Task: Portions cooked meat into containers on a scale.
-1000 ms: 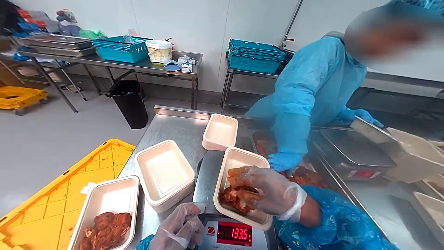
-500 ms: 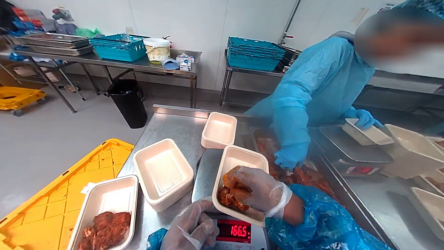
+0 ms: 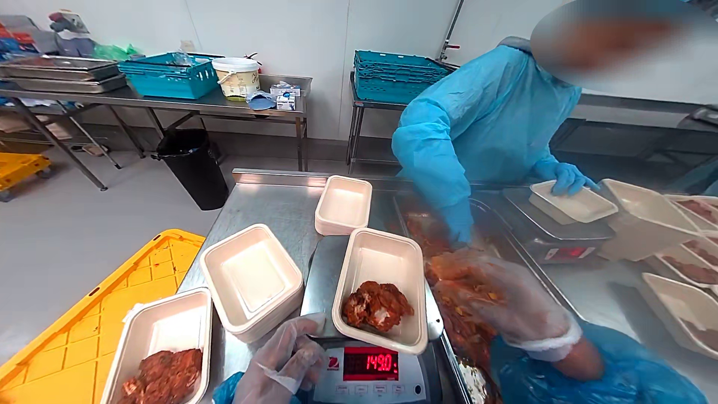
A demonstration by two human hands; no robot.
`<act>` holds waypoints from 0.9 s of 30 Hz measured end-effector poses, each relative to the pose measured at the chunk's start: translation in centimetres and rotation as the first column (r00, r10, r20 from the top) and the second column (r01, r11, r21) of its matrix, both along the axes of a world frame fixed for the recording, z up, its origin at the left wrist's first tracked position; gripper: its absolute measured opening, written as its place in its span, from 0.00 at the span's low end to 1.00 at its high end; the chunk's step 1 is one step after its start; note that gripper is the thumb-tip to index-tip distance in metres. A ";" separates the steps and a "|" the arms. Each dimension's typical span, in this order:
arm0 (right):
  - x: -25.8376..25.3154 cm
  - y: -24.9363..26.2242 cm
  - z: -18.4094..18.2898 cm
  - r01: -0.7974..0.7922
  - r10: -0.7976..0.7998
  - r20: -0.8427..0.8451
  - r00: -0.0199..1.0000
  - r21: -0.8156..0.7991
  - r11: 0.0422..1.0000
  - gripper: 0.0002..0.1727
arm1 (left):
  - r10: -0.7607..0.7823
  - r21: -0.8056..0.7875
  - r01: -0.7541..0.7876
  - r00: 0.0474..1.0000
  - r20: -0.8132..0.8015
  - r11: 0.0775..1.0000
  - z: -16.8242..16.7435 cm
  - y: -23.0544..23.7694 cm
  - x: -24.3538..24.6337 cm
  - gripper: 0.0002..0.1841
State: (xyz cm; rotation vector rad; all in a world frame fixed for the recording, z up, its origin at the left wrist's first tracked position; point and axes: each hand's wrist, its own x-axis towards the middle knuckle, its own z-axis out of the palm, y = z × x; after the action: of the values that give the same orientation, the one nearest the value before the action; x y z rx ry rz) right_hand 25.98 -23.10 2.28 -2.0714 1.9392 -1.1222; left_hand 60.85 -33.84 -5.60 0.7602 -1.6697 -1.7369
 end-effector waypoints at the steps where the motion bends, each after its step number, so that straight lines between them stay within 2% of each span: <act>1: -1.1 1.5 -0.3 0.061 -0.061 0.024 0.998 0.008 0.998 0.10 | 0.007 -0.002 -0.007 1.000 0.004 1.000 0.0 0.0 0.0 0.16; 5: -4.2 7.9 -1.8 0.337 -0.344 0.084 0.935 0.087 0.937 0.12 | 0.024 -0.022 -0.023 0.999 0.046 0.999 0.7 -0.1 -0.6 0.16; 8: -5.3 11.9 -3.1 0.521 -0.535 0.046 0.843 0.173 0.836 0.12 | 0.037 -0.030 -0.035 0.998 0.052 0.999 1.0 -0.2 -1.3 0.16; 11: -5.7 14.9 -3.8 0.614 -0.641 -0.046 0.766 0.344 0.710 0.11 | 0.060 -0.057 -0.058 0.998 0.034 0.997 1.1 -0.6 -1.4 0.16; 15: -5.2 16.1 -4.4 0.631 -0.694 -0.085 0.715 0.506 0.588 0.11 | 0.015 -0.067 -0.009 0.996 0.090 0.998 2.3 -1.1 -0.9 0.17; 17: -5.6 16.0 -4.6 0.615 -0.685 -0.172 0.708 0.629 0.477 0.13 | -0.050 -0.067 0.056 0.995 0.090 0.996 2.3 -1.4 -1.0 0.16; 20: -5.3 14.2 -5.2 0.578 -0.654 -0.274 0.705 0.757 0.305 0.19 | -0.059 -0.065 0.065 0.994 0.095 0.996 2.3 -1.7 -0.6 0.16; 21: -5.0 13.5 -5.4 0.565 -0.647 -0.283 0.708 0.776 0.279 0.21 | -0.059 -0.063 0.065 0.994 0.097 0.996 2.3 -1.7 -0.6 0.16; 25: -4.1 10.8 -6.4 0.570 -0.644 -0.293 0.707 0.774 0.275 0.25 | -0.061 -0.056 0.067 0.992 0.108 0.996 2.0 -1.6 -0.5 0.16; 27: -4.4 9.6 -6.7 0.603 -0.668 -0.314 0.675 0.756 0.254 0.27 | -0.065 -0.052 0.070 0.993 0.099 0.996 1.9 -1.6 -0.3 0.15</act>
State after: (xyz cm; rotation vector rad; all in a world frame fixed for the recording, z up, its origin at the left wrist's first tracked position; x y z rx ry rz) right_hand 21.53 -13.48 -4.37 -0.6849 2.6021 -0.1122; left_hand 60.60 -35.48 -3.71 0.7818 -1.8202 -1.7165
